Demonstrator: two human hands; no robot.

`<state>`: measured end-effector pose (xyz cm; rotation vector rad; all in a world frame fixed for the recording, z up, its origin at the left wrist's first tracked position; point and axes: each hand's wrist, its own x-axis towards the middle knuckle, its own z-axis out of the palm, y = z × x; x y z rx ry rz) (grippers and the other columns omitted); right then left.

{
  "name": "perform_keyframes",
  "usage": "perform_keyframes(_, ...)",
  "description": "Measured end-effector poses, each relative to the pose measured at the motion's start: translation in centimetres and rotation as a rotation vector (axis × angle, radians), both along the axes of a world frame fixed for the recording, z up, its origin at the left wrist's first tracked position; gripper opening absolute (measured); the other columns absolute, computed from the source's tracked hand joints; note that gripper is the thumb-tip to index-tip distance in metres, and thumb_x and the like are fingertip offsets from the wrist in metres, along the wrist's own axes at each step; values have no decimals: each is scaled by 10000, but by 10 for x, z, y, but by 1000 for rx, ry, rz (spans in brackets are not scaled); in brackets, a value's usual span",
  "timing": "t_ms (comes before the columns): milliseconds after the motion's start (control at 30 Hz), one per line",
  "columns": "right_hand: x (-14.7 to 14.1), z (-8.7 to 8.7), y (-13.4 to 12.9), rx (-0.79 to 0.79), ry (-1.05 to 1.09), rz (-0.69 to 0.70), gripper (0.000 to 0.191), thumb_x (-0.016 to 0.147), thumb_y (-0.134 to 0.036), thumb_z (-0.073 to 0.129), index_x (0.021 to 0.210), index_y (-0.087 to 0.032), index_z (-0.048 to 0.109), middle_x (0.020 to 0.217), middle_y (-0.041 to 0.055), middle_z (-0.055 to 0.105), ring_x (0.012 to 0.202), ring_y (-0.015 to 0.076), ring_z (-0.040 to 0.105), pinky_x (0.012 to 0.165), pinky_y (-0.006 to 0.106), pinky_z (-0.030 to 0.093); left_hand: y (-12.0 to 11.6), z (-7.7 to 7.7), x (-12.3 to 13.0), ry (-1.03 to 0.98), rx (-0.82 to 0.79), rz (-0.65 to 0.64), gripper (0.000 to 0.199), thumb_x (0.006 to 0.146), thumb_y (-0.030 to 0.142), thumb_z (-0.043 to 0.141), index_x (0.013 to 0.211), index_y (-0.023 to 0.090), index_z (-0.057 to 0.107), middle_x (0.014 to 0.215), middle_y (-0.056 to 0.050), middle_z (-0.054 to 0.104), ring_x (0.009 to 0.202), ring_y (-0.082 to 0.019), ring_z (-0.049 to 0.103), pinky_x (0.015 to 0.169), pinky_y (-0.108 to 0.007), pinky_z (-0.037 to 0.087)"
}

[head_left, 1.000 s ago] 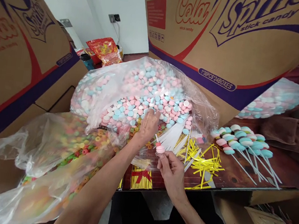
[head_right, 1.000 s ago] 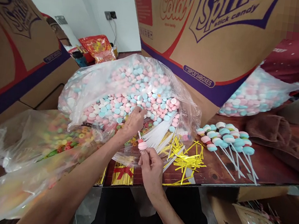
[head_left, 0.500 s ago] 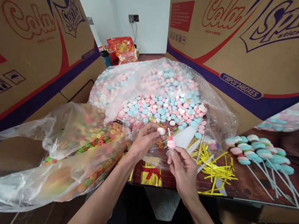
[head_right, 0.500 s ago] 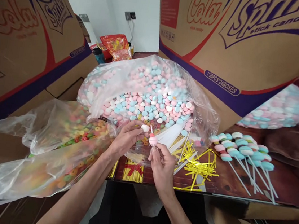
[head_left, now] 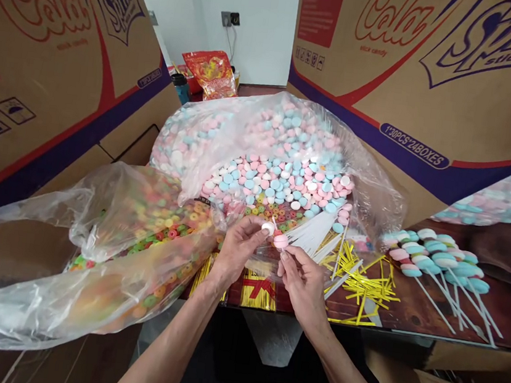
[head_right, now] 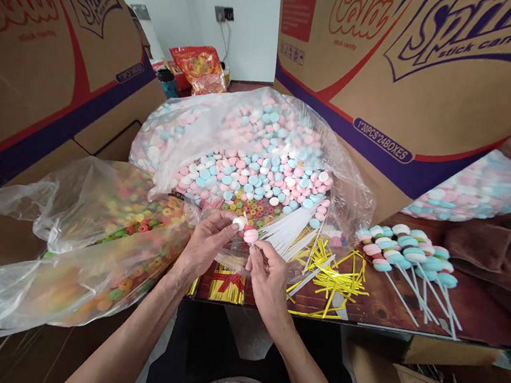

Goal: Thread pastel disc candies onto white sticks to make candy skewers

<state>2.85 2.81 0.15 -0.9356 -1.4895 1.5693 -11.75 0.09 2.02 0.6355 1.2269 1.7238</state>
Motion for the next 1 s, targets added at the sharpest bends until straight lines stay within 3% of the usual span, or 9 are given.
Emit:
perform_keyframes(200,4,1,-5,45,-9,24,263,955,-420,580,817,-198,602,611,-32,463,516,102,416,432,214,310,0,-3,-4,31,-18,155,290,687,309,838,887,204,656,880,-12,708,787,-142,666,783,-260,509)
perform_keyframes(367,32,0,-12,74,-219,149,331,978,-496,519,828,-211,599,590,-23,535,430,116,487,411,233,393,-2,-1,-8,40,-63,190,297,695,252,792,976,209,707,919,-13,692,823,-144,645,778,-250,502)
perform_keyframes(500,59,-11,3,147,-377,78,386,940,-580,515,869,-218,630,744,66,701,608,211,689,582,314,572,-5,1,-10,41,-43,171,241,704,279,804,911,201,708,883,-3,679,809,-134,622,778,-253,504)
perform_keyframes(600,64,-8,18,214,-453,4,354,935,-558,514,886,-228,629,873,100,744,760,253,733,685,344,592,-7,1,-10,52,8,165,282,721,331,808,944,197,700,927,-10,691,838,-138,631,822,-276,519)
perform_keyframes(700,53,7,21,267,-404,43,311,958,-505,492,860,-232,601,814,75,720,687,219,696,627,302,560,-10,0,-8,71,9,199,326,743,362,796,1013,198,712,986,-24,711,817,-136,646,828,-291,535)
perform_keyframes(800,32,20,9,302,-361,155,285,999,-432,448,846,-230,576,609,-6,594,496,149,543,504,246,444,-12,-3,-9,121,-5,202,367,778,384,770,1093,200,726,1057,-44,733,837,-151,672,824,-292,541)
perform_keyframes(1000,5,19,-10,371,-394,180,272,1012,-361,415,833,-216,560,549,-43,463,488,129,430,512,248,343,-16,-9,-11,193,25,223,397,819,367,736,1185,213,732,1286,-81,712,1234,-248,622,1063,-356,465)
